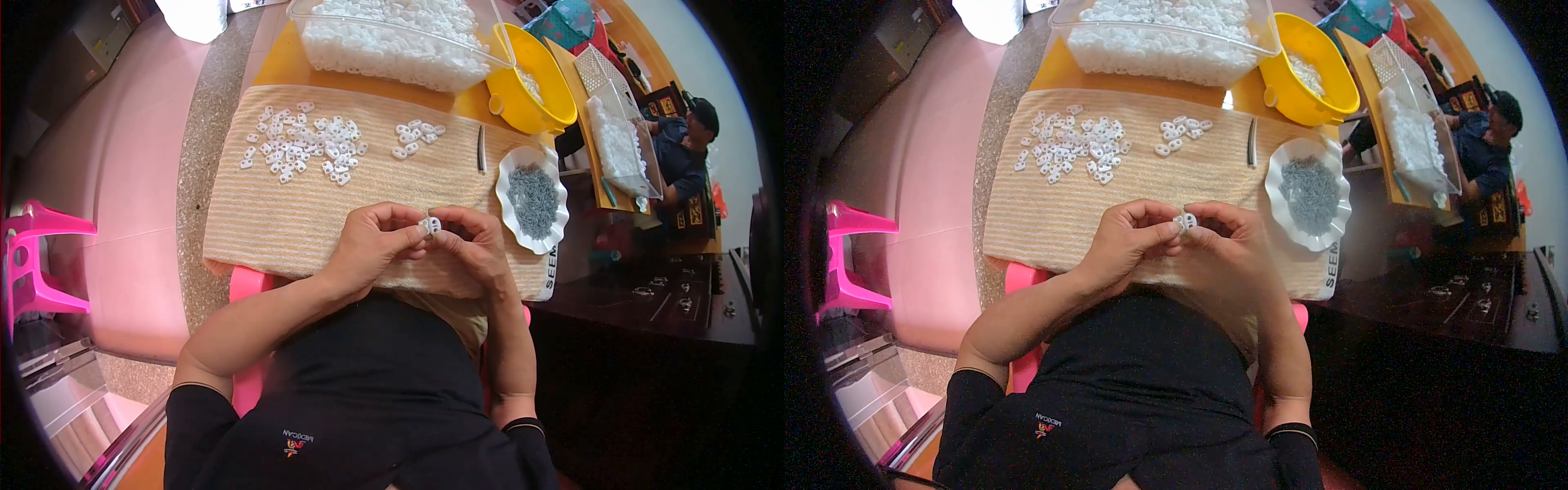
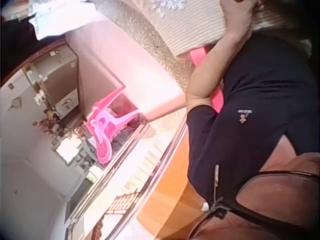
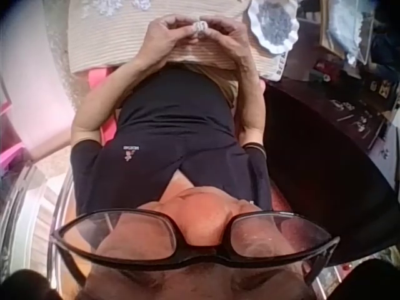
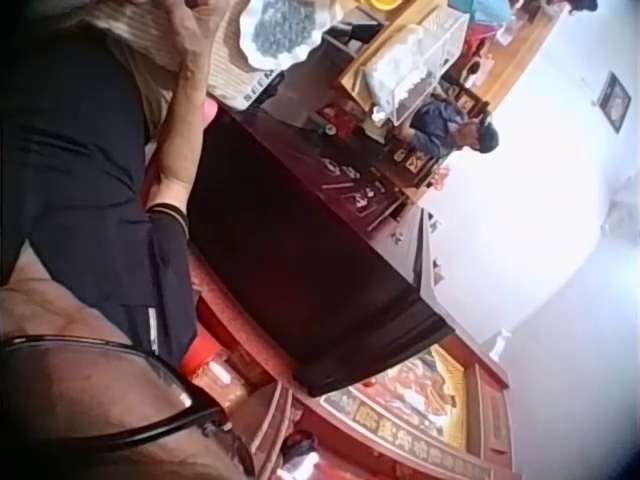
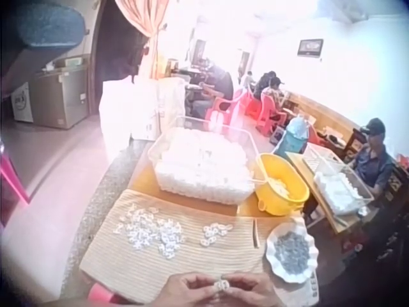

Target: Manually assembling small white plastic components with metal pins in a workshop setting.

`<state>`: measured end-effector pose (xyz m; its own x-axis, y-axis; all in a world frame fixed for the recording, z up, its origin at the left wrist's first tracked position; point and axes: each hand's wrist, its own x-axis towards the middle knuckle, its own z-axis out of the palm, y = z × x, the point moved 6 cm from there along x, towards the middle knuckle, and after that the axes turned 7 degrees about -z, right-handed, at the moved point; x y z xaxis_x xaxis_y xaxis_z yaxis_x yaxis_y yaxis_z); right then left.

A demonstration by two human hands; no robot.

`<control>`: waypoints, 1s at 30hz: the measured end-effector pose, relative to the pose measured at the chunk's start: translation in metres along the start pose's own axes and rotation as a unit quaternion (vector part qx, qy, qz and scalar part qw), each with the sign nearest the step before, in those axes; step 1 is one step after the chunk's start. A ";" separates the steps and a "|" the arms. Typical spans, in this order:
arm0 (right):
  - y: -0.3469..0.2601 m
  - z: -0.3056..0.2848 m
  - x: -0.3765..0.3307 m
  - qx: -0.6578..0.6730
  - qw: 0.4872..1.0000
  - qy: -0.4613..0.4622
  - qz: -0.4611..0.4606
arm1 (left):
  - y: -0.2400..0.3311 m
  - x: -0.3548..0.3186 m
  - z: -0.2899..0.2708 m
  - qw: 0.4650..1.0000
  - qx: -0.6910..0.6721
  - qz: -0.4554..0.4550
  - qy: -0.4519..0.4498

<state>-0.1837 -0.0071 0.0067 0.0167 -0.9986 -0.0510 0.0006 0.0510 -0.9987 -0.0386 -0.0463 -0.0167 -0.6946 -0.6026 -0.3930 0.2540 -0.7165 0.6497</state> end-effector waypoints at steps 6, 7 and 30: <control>-0.004 0.005 0.000 0.021 1.000 0.011 0.001 | -0.002 0.001 -0.002 1.000 0.005 0.003 0.004; -0.005 0.005 -0.001 0.024 1.000 0.020 0.001 | -0.002 0.001 -0.001 1.000 0.005 0.003 0.003; -0.008 0.007 -0.001 0.026 1.000 0.015 -0.009 | -0.003 0.001 -0.002 1.000 0.016 -0.008 -0.002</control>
<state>-0.1766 -0.0060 0.0150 -0.0142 -0.9993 -0.0337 0.0520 0.0329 -0.9981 -0.0389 -0.0455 -0.0199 -0.7007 -0.5901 -0.4011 0.2214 -0.7143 0.6639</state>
